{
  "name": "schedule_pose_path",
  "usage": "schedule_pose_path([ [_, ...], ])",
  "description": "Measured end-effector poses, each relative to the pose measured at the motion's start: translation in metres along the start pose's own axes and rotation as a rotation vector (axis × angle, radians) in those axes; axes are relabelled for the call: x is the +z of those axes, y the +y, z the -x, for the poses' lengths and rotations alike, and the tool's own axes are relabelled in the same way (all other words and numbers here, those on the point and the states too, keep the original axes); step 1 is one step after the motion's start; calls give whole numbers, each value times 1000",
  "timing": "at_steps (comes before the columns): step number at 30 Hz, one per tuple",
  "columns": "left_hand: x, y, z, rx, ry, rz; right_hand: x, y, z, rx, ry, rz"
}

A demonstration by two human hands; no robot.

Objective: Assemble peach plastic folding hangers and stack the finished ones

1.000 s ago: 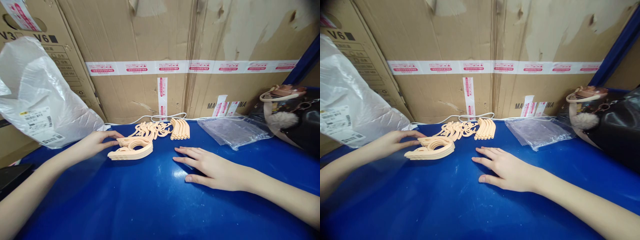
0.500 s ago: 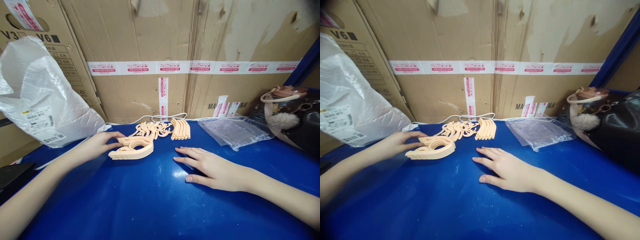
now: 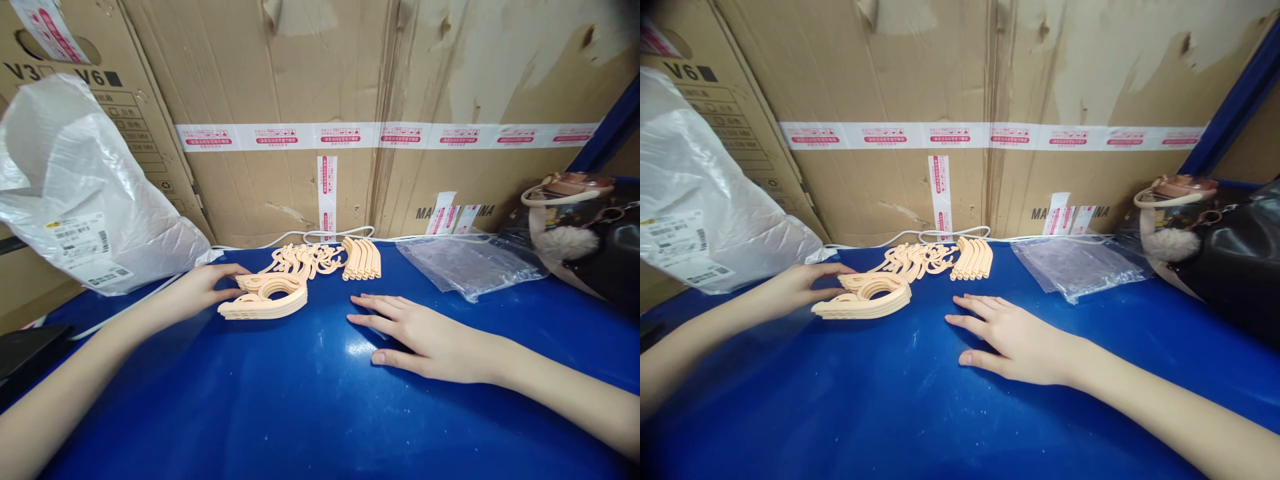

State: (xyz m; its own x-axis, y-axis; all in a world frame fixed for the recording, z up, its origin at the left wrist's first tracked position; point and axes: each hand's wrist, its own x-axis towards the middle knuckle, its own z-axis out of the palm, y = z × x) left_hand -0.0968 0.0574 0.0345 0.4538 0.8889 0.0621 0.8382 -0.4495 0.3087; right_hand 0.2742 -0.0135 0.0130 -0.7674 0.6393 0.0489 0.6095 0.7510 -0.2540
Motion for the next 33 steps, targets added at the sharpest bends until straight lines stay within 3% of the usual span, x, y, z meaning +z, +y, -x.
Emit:
schedule_pose_path([
  [9,3,1,-1,14,-8,-10,0,0,-1,-1,0,9],
  [26,-13,-7,4,-20,82,-84,0,0,0,-11,11,-18],
  [29,-16,1,5,56,202,-139,0,1,0,-15,11,-21],
  [33,0,46,12,214,441,-187,0,1,0,-11,4,-10],
])
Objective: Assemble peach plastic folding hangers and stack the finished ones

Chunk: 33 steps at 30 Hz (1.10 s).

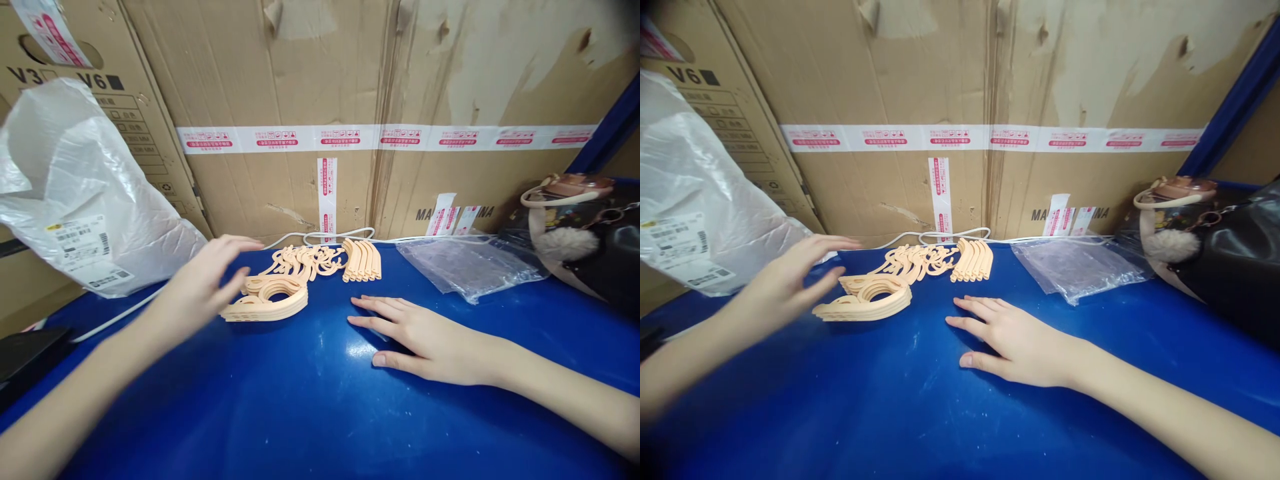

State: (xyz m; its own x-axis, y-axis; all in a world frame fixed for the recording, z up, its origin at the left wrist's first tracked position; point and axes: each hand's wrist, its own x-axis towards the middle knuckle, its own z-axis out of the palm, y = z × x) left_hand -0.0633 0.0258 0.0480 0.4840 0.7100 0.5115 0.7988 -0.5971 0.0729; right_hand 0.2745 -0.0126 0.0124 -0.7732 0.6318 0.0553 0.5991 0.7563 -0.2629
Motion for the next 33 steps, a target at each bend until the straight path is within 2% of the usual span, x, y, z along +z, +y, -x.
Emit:
schedule_pose_path([
  [2,10,34,6,79,-13,57,1,0,-1,-5,-6,8],
  [4,22,64,13,191,-126,115,1,0,-1,-10,7,3],
  [6,34,83,20,278,-272,164,-3,2,-3,26,82,-15],
  [9,44,90,25,313,-433,251,-16,13,-9,202,319,-1],
  [11,45,88,25,293,-482,280,-28,28,-16,369,417,61],
  [13,44,85,23,289,-493,283,-38,45,-27,519,398,125],
  [15,43,84,22,295,-488,283,-42,63,-41,687,318,164],
  [18,41,85,22,303,-472,296,-37,83,-63,788,298,178],
  [22,38,87,23,304,-459,294,-25,96,-82,857,262,147],
  [27,36,89,23,341,-472,207,-22,100,-88,884,246,137],
  [33,40,96,26,455,-354,-3,-26,100,-89,873,240,162],
])
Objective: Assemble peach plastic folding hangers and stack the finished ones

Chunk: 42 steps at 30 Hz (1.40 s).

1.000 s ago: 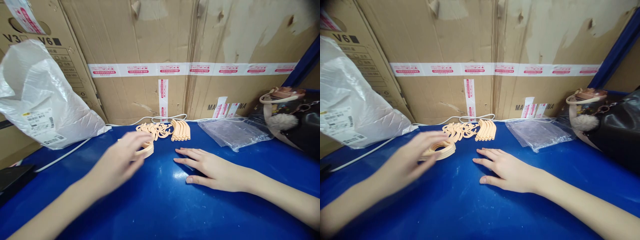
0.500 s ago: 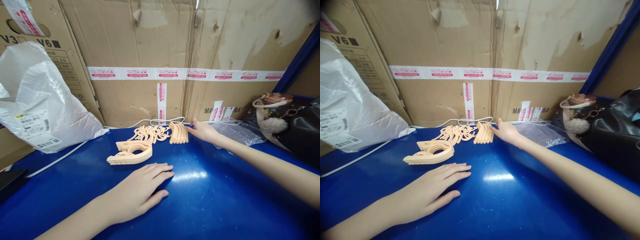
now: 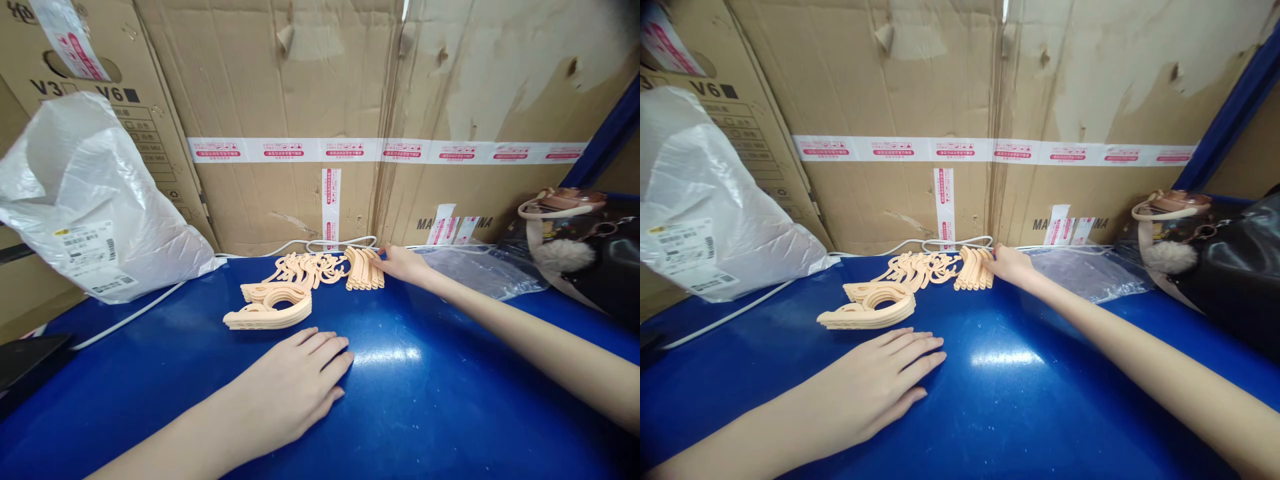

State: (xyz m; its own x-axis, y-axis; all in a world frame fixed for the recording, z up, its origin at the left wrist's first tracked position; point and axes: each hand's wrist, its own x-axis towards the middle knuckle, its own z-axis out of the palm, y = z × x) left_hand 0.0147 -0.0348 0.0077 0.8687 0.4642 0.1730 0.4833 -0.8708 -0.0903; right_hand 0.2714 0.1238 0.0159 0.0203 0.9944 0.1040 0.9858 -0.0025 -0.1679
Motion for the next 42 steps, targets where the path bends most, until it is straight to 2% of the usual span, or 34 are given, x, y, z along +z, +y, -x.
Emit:
schedule_pose_path([
  [11,-7,18,-17,53,32,-41,-6,4,1,-54,74,10],
  [16,-10,23,-17,-2,159,-87,-24,6,23,-118,141,18],
  [19,-9,23,-15,-90,278,-90,-30,5,59,-267,112,6],
  [21,-5,22,-13,-138,306,-32,-28,1,89,-550,8,-4],
  [24,2,21,-11,-213,260,130,-20,-9,129,-870,-61,23],
  [28,9,19,-10,-297,187,260,-9,-16,151,-1055,-33,122],
  [33,9,18,-10,-365,167,326,-8,-15,150,-1125,48,181],
  [37,7,20,-12,-380,146,344,-10,-13,150,-1092,72,229],
  [42,4,22,-12,-378,121,305,-14,-10,145,-1015,-40,141],
])
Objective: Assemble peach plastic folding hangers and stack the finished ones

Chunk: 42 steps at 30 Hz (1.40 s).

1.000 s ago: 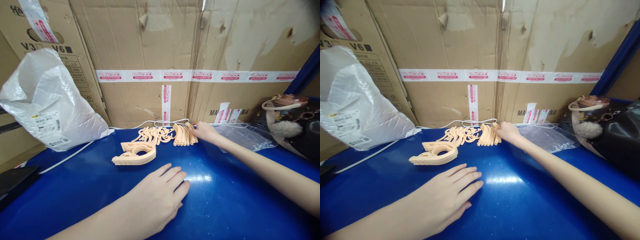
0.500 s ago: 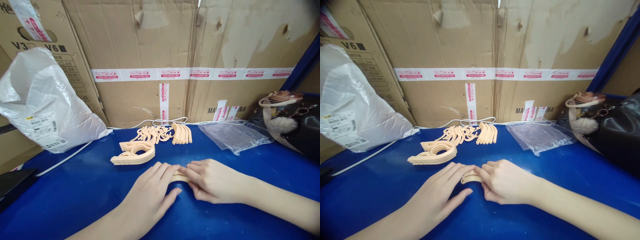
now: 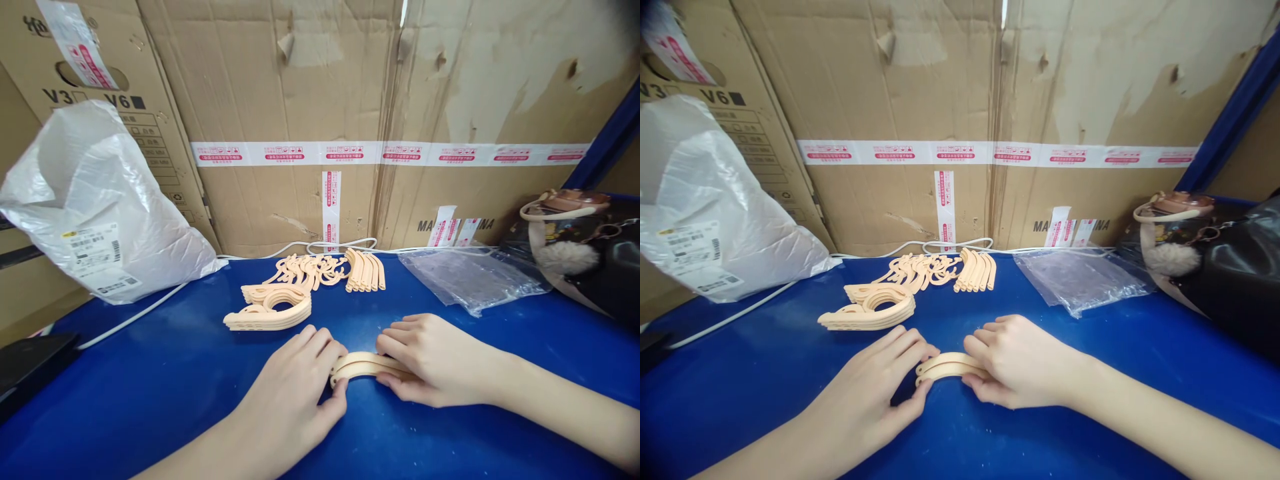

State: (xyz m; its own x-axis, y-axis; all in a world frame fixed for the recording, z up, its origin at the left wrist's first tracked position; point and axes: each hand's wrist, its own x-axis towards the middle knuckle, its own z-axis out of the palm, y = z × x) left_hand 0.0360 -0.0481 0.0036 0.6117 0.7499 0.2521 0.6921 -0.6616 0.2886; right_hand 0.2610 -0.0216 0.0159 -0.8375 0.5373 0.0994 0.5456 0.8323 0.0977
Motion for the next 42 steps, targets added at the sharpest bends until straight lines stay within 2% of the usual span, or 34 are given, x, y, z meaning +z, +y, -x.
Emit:
schedule_pose_path([
  [6,0,0,2,-24,-14,37,-4,6,0,26,0,-180],
  [13,2,-1,1,-68,-17,1,-14,28,-17,179,185,-101],
  [19,4,-4,0,-70,-29,13,-25,57,-66,355,242,-105],
  [25,3,-4,0,-73,-10,11,-15,74,-124,333,159,-26],
  [30,3,-3,0,-88,-21,11,2,75,-151,381,122,-22],
  [36,2,-3,2,-97,-22,11,7,72,-160,487,147,-43],
  [42,1,-3,1,-99,-39,-12,0,88,-154,565,205,-138],
])
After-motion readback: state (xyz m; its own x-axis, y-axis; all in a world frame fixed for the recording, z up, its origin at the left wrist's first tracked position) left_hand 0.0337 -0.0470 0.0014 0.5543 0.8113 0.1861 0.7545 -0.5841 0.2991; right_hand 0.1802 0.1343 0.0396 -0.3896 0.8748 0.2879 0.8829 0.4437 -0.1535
